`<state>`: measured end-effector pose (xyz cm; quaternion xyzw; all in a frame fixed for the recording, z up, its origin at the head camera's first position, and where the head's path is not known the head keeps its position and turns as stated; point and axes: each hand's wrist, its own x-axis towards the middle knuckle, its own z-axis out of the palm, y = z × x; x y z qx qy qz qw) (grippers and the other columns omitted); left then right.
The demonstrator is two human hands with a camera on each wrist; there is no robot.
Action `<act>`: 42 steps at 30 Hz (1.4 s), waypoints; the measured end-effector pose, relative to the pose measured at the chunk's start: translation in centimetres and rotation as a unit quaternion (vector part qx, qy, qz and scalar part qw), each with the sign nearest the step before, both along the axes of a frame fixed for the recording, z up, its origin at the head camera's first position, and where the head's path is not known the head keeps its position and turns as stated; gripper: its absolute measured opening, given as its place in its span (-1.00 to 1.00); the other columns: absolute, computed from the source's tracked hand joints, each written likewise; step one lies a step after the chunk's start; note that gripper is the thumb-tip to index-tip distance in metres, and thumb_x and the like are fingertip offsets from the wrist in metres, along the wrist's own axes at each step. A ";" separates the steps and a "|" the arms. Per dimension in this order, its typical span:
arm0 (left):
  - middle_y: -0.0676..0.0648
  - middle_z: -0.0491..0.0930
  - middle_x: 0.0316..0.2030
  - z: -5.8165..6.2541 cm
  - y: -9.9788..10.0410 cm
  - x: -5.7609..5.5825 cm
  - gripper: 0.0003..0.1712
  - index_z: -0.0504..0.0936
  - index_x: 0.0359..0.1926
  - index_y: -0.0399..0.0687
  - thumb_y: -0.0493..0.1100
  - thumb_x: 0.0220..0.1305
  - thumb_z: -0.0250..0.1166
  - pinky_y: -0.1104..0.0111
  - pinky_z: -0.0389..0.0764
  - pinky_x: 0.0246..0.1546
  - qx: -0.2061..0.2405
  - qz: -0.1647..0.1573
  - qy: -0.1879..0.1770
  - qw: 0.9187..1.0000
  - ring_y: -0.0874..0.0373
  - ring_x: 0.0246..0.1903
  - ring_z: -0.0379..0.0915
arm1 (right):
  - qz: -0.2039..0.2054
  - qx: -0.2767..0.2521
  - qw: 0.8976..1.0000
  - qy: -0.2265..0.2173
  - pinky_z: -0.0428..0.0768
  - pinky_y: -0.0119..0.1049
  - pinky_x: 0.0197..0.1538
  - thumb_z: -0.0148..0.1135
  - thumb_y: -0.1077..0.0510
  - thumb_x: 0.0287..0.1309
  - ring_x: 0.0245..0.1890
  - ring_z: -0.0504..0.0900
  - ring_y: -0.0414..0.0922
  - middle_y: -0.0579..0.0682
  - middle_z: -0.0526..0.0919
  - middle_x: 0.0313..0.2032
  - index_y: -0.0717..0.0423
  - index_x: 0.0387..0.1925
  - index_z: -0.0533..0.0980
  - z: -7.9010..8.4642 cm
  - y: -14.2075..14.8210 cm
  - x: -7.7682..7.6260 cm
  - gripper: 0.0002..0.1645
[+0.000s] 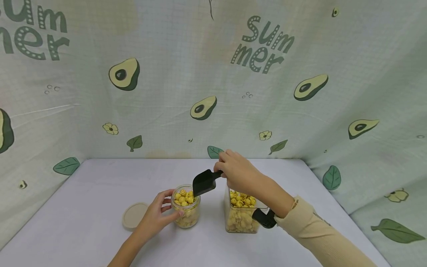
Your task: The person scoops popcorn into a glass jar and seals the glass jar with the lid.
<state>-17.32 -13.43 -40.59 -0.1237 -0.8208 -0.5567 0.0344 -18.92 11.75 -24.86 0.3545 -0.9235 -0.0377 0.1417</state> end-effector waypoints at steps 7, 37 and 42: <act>-0.16 0.34 0.18 0.1 0.0 0.1 -0.21 0.28 0.22 -0.19 -0.11 -0.01 0.44 0.32 0.52 0.06 -0.003 0.002 -0.003 1.000 0.00 0.06 0.34 | -0.010 -0.036 0.999 -0.011 0.47 -0.28 -0.15 0.27 0.30 0.06 -0.23 0.40 -0.11 -0.06 0.51 -0.29 0.06 -0.21 0.61 -0.5 0.7 0.1 -0.79; -0.16 0.34 0.18 0.1 0.0 0.2 -0.22 0.30 0.22 -0.17 -0.11 0.00 0.44 0.28 0.52 0.08 0.006 -0.001 0.001 1.000 -0.01 0.07 0.34 | 0.002 -0.228 0.973 -0.037 0.47 -0.29 -0.23 0.25 0.35 0.05 -0.20 0.40 -0.15 -0.10 0.51 -0.27 0.07 -0.20 0.58 -2.6 6.2 0.8 -0.75; -0.15 0.35 0.18 0.1 0.0 0.2 -0.22 0.30 0.23 -0.16 -0.10 0.00 0.44 0.27 0.52 0.08 0.007 -0.001 0.001 1.000 0.00 0.08 0.34 | 0.003 -0.249 0.968 -0.037 0.47 -0.28 -0.22 0.27 0.36 0.03 -0.20 0.42 -0.14 -0.09 0.52 -0.27 0.08 -0.20 0.58 -2.9 6.7 1.1 -0.74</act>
